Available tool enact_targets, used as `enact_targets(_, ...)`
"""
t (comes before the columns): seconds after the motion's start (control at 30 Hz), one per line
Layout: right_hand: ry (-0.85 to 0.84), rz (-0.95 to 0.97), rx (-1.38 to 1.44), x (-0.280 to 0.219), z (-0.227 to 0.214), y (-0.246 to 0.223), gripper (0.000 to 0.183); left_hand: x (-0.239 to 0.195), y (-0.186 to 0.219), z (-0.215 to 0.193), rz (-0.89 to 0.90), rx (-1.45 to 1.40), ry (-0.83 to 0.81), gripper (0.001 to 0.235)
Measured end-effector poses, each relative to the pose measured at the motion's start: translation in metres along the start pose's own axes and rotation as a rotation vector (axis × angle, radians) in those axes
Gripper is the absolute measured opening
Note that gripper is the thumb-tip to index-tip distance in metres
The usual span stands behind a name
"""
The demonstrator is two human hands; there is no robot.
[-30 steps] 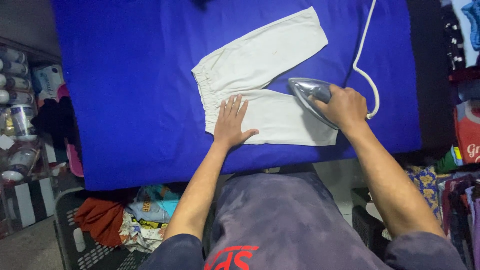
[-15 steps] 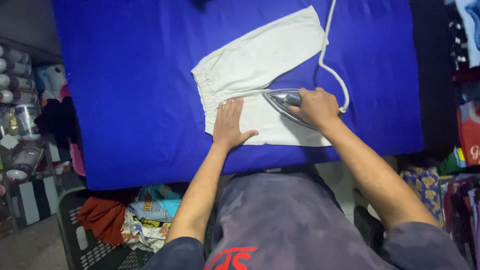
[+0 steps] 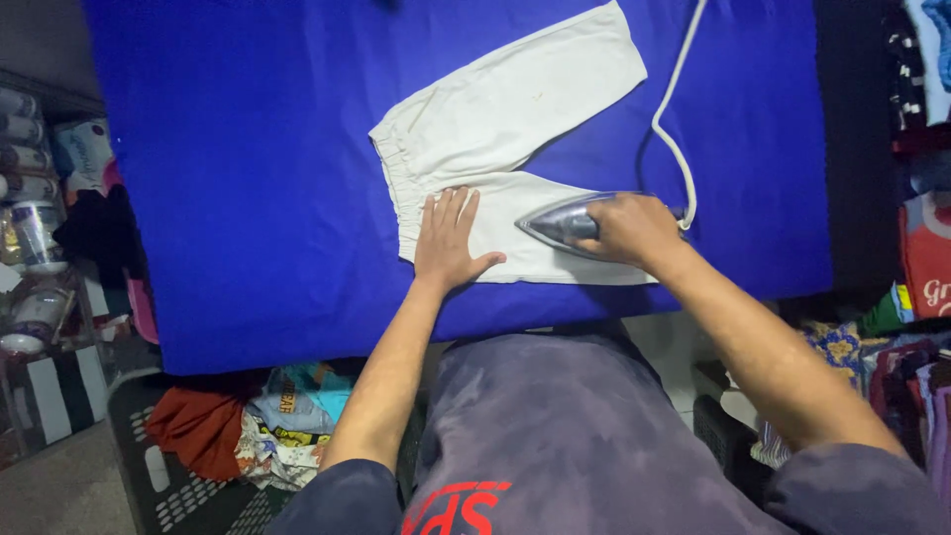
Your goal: Iron and fold a pair of white pants.
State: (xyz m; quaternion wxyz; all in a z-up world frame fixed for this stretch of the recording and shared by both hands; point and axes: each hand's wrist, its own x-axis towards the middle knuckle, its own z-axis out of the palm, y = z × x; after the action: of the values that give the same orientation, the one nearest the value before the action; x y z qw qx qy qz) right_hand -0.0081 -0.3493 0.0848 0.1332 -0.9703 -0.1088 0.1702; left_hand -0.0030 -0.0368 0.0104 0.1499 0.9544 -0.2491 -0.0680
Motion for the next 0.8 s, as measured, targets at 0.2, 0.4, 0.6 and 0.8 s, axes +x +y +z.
enact_targets(0.2, -0.222, -0.155, -0.161, -0.012, -0.001, 0.010, 0.050, 0.001, -0.001, 0.005, 0.007, 0.005, 0.036, 0.114)
enact_targets(0.4, -0.018, -0.178, -0.129, -0.017, 0.009, 0.013, 0.047, 0.000, 0.000, 0.001, -0.011, -0.009, 0.016, 0.114)
enact_targets(0.6, 0.035, -0.302, -0.101, -0.018, 0.014, 0.029, 0.044, -0.002, -0.003, 0.001, 0.009, -0.016, 0.048, 0.112)
enact_targets(0.8, 0.010, -0.248, -0.085, -0.020, 0.010, 0.019, 0.043, -0.001, -0.002, 0.001, -0.009, -0.009, 0.049, 0.112)
